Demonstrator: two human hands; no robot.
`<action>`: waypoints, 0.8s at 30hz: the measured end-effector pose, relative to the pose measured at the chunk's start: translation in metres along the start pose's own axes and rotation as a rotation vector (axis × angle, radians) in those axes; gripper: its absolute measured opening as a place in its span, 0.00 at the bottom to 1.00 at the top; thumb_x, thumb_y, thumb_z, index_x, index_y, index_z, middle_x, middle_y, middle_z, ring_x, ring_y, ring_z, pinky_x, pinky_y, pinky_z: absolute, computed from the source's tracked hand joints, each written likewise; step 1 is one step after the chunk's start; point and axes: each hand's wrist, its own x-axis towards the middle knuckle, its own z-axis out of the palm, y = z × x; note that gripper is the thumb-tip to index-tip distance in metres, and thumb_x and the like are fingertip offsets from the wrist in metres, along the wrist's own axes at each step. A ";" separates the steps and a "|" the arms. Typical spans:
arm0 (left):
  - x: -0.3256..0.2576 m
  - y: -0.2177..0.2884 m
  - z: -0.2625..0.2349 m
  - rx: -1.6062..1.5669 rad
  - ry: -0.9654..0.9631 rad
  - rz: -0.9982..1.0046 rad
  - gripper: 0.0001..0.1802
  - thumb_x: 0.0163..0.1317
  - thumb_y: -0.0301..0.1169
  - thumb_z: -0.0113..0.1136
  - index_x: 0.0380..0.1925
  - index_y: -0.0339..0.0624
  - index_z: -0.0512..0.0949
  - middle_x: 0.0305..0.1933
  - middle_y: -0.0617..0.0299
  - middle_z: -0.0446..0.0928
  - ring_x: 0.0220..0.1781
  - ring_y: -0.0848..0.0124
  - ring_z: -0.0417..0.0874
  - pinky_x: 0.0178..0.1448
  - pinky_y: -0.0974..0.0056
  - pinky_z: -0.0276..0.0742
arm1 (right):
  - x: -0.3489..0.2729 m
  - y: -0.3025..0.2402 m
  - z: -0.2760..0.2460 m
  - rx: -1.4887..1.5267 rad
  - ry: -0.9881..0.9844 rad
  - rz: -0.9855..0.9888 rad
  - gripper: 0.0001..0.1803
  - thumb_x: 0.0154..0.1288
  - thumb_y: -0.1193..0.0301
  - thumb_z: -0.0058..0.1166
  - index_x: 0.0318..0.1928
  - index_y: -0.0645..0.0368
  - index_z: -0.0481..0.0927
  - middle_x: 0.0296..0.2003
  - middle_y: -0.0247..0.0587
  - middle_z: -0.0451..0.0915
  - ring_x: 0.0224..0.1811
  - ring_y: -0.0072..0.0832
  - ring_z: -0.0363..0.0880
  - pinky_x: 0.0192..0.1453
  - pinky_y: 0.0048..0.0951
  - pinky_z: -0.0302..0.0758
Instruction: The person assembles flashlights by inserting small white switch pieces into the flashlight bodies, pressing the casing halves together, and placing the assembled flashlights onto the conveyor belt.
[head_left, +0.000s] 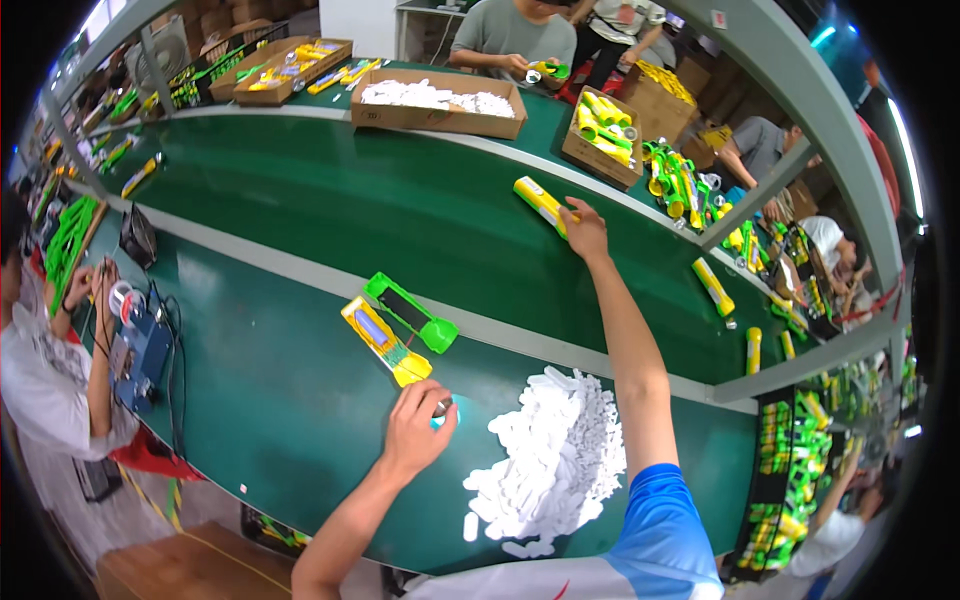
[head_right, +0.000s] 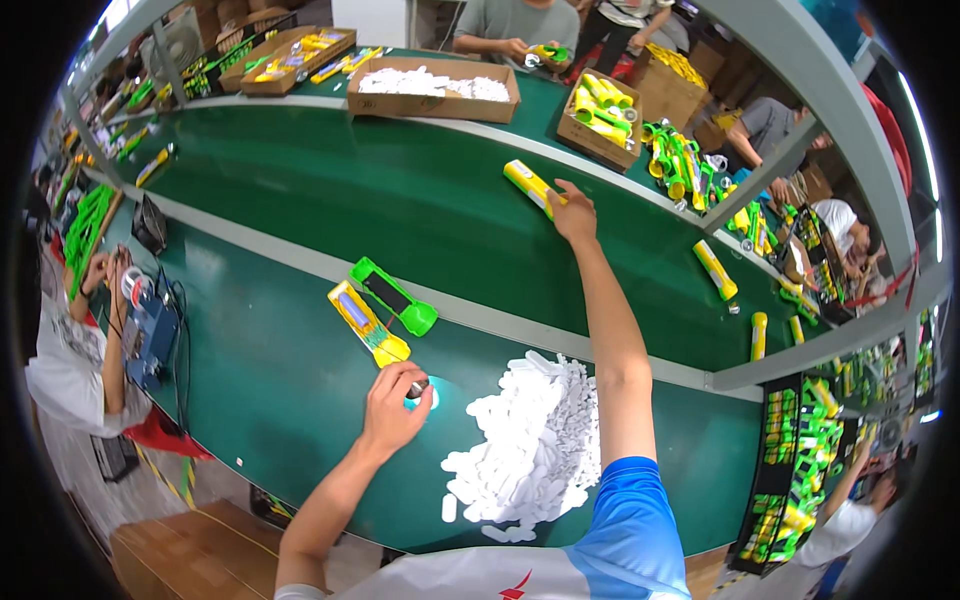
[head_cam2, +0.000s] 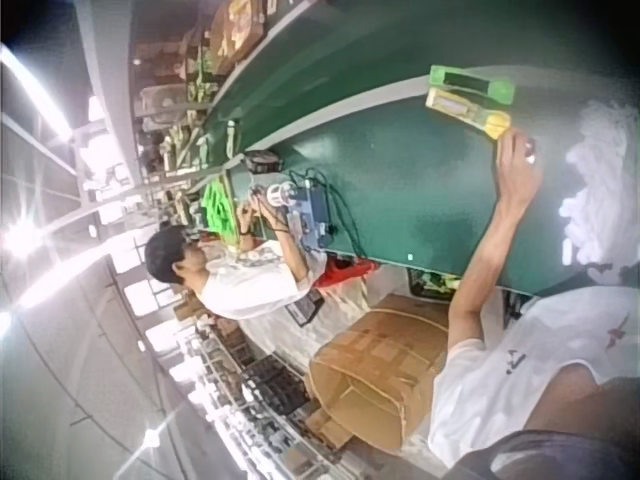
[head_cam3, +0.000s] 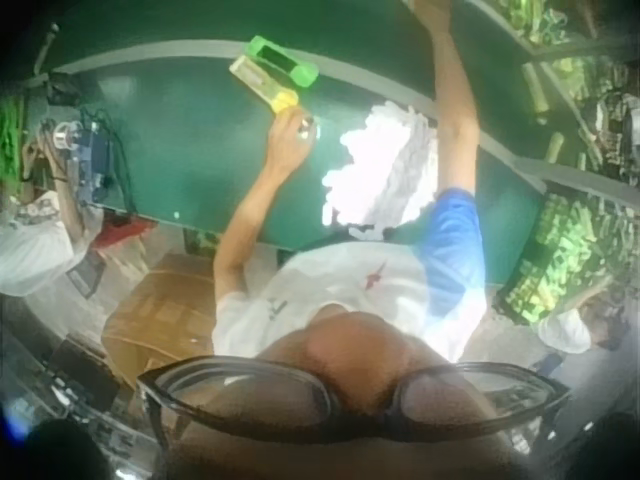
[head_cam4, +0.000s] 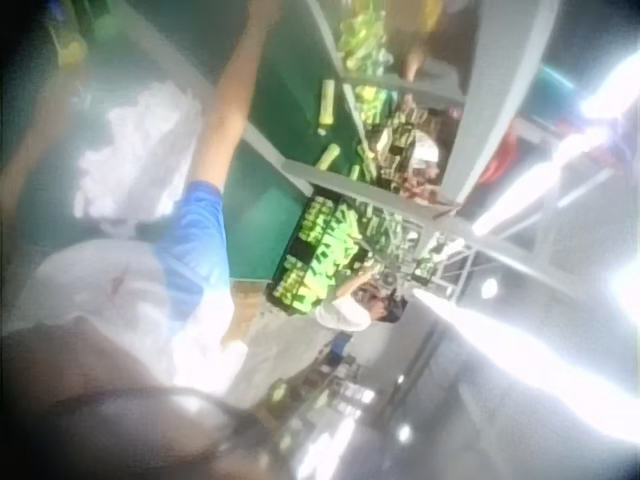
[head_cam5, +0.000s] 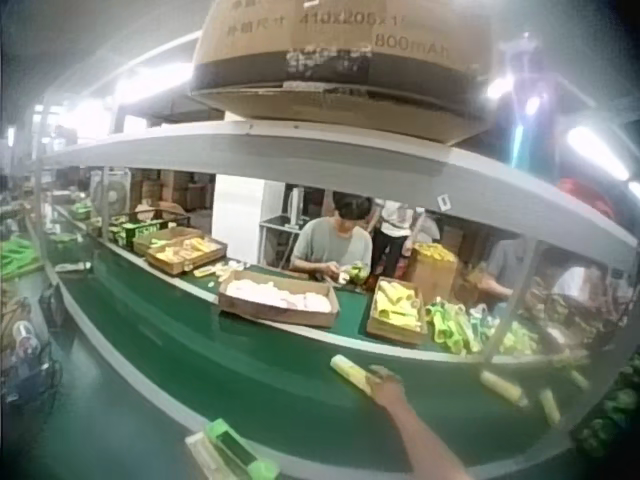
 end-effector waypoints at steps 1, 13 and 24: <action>0.000 0.000 0.002 0.054 0.012 0.079 0.11 0.52 0.21 0.68 0.36 0.36 0.79 0.42 0.54 0.78 0.40 0.57 0.81 0.42 0.59 0.80 | 0.009 0.010 -0.001 0.052 -0.061 0.115 0.25 0.67 0.48 0.57 0.60 0.43 0.81 0.53 0.44 0.84 0.55 0.43 0.82 0.61 0.39 0.77; -0.001 0.000 0.006 0.056 -0.050 0.009 0.11 0.53 0.23 0.68 0.37 0.39 0.78 0.43 0.53 0.77 0.42 0.53 0.81 0.44 0.55 0.80 | -0.008 -0.009 0.000 -0.269 -0.251 -0.154 0.26 0.71 0.50 0.51 0.58 0.56 0.79 0.51 0.50 0.84 0.53 0.47 0.83 0.57 0.43 0.78; 0.003 -0.003 0.004 0.047 -0.073 0.014 0.11 0.53 0.22 0.67 0.37 0.38 0.78 0.44 0.53 0.76 0.41 0.55 0.81 0.42 0.57 0.81 | -0.015 -0.013 -0.004 -0.369 -0.175 -0.274 0.23 0.73 0.57 0.50 0.56 0.62 0.75 0.47 0.54 0.84 0.50 0.51 0.83 0.56 0.49 0.78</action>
